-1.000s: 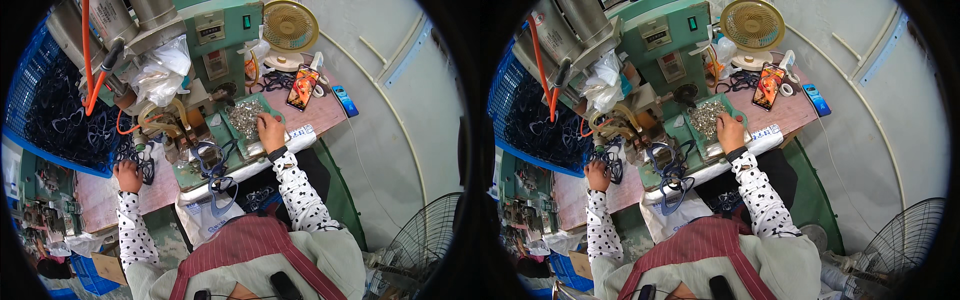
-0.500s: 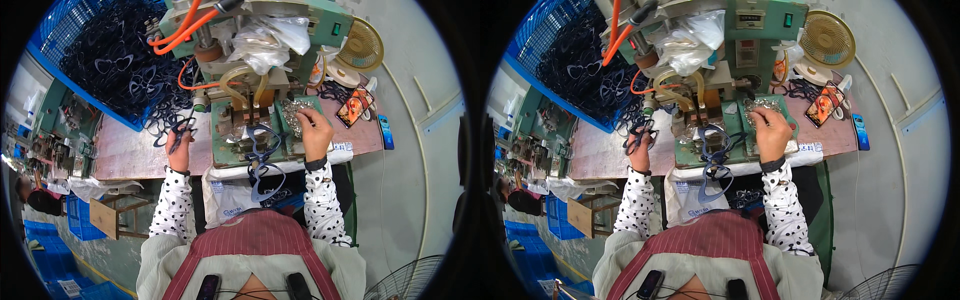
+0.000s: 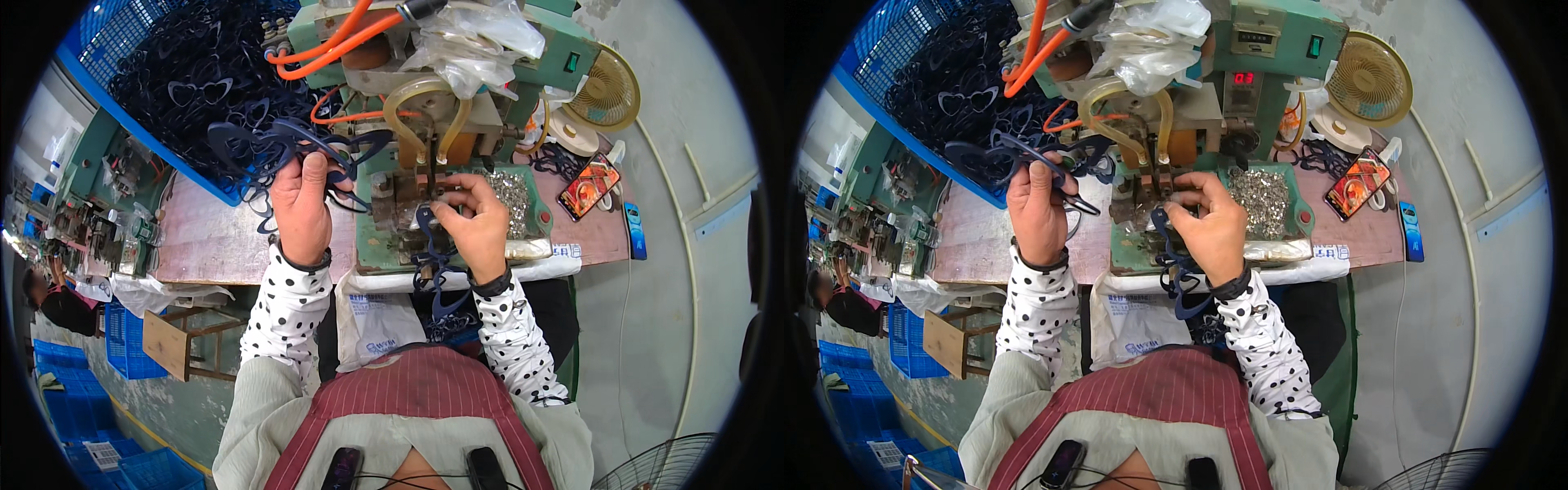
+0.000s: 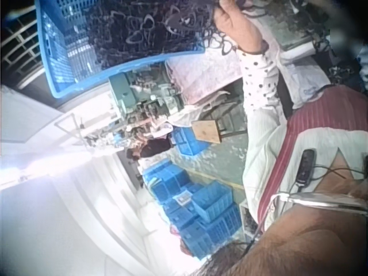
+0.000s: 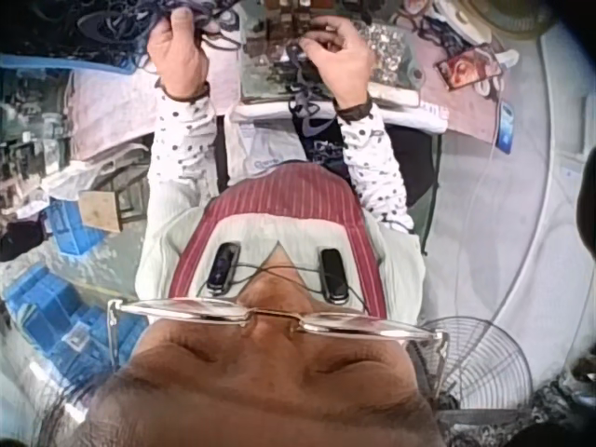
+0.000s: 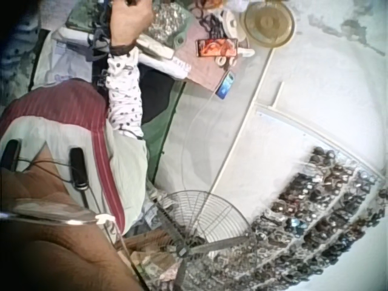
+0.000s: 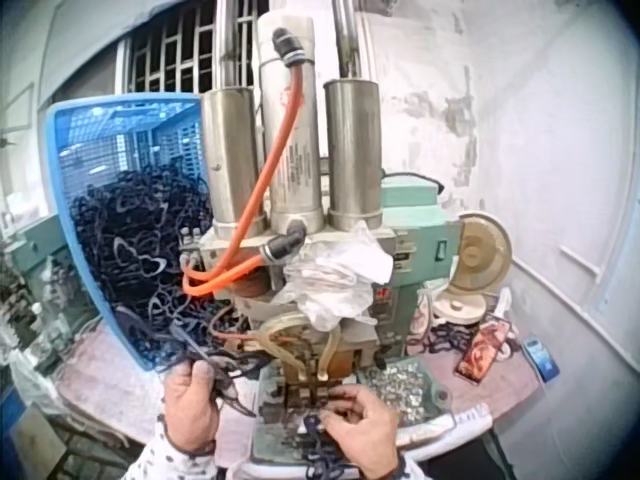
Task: The person repeatedly picks up dark plastic eyeglass frames and small metal components, places them into a press-like machine, and operates the lever to attach the parts. Finished frames are set aside on the table.
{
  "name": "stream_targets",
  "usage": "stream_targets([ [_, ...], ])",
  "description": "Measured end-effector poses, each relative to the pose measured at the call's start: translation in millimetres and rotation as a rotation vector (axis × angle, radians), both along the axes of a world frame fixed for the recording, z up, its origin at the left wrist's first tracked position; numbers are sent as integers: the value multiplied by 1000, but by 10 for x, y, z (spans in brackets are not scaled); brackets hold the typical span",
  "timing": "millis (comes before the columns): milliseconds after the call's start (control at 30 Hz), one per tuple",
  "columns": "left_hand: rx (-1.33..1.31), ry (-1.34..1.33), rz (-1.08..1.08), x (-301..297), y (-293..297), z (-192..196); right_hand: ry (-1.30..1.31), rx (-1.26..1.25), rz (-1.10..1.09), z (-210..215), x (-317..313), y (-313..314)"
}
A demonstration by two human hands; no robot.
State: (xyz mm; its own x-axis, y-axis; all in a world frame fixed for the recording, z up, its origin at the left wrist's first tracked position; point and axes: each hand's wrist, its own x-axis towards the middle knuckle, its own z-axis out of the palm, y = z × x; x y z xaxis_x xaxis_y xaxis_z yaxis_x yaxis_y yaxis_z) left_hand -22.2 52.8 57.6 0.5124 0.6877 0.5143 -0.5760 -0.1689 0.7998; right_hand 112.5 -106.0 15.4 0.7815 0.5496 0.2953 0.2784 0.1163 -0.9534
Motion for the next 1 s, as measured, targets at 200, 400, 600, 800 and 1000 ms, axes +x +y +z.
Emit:
stream_targets([
  [200,6,40,-5,-21,27,-62,19,-80,8,79,-25,14],
  [400,93,97,46,-40,-16,-94,140,52,63,24,-31,83],
  [600,1087,160,30,-228,-277,-413,85,13,58,30,55,19],
  [800,1320,79,-64,122,-623,-624,-51,-7,-165,-256,684,-306],
  [1000,1276,102,22,37,-650,-579,-243,-375,-496,-736,995,-619],
])
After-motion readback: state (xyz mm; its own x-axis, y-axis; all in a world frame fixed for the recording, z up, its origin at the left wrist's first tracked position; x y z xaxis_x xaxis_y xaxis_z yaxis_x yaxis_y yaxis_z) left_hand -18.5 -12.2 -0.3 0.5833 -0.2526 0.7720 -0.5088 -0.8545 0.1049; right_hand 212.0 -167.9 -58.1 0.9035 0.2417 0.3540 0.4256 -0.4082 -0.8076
